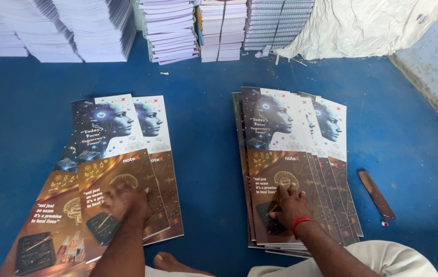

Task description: The person sits on the floor and repeatedly picks up printed book covers from a pile, aligns them, and places them onto a growing stack. The person then gathers the completed stack and aligns the edges before placing it down.

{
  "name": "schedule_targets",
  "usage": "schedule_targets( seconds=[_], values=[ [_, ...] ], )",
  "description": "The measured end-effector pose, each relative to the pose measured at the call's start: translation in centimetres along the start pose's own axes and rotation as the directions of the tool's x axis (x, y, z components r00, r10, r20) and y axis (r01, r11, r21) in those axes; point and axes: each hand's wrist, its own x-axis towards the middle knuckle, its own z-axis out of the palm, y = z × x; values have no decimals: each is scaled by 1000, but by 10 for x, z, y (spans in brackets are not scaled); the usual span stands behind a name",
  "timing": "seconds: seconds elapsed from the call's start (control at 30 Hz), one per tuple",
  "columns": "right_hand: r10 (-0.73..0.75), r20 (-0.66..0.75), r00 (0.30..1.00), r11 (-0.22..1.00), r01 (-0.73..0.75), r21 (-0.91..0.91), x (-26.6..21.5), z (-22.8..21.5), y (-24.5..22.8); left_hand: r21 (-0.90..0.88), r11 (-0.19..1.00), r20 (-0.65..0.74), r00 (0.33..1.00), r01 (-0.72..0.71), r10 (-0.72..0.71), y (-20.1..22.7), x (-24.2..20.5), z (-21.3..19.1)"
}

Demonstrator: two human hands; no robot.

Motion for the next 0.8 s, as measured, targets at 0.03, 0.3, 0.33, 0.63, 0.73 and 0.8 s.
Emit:
schedule_targets(
  seconds=[0.03,0.3,0.33,0.63,0.73,0.8],
  values=[
    [0,-1,1000,1000,0,1,1,1,0,-26,994,35,994,104,-103,-4,-1,-5],
    [-16,-25,1000,1000,16,13,6,4,3,-142,831,109,843,538,-527,-44,35,5],
    [-9,-16,1000,1000,9,16,6,3,3,-120,817,129,825,564,-550,-49,40,7],
    [37,15,999,999,-37,21,3,1,-1,-52,811,60,812,583,-580,-64,50,8],
    [32,4,999,999,-33,39,4,5,0,-128,870,81,879,477,-470,-60,45,-6],
    [31,2,1000,998,-31,51,5,5,0,-343,907,-24,962,246,-270,-63,38,-14]
  ],
)
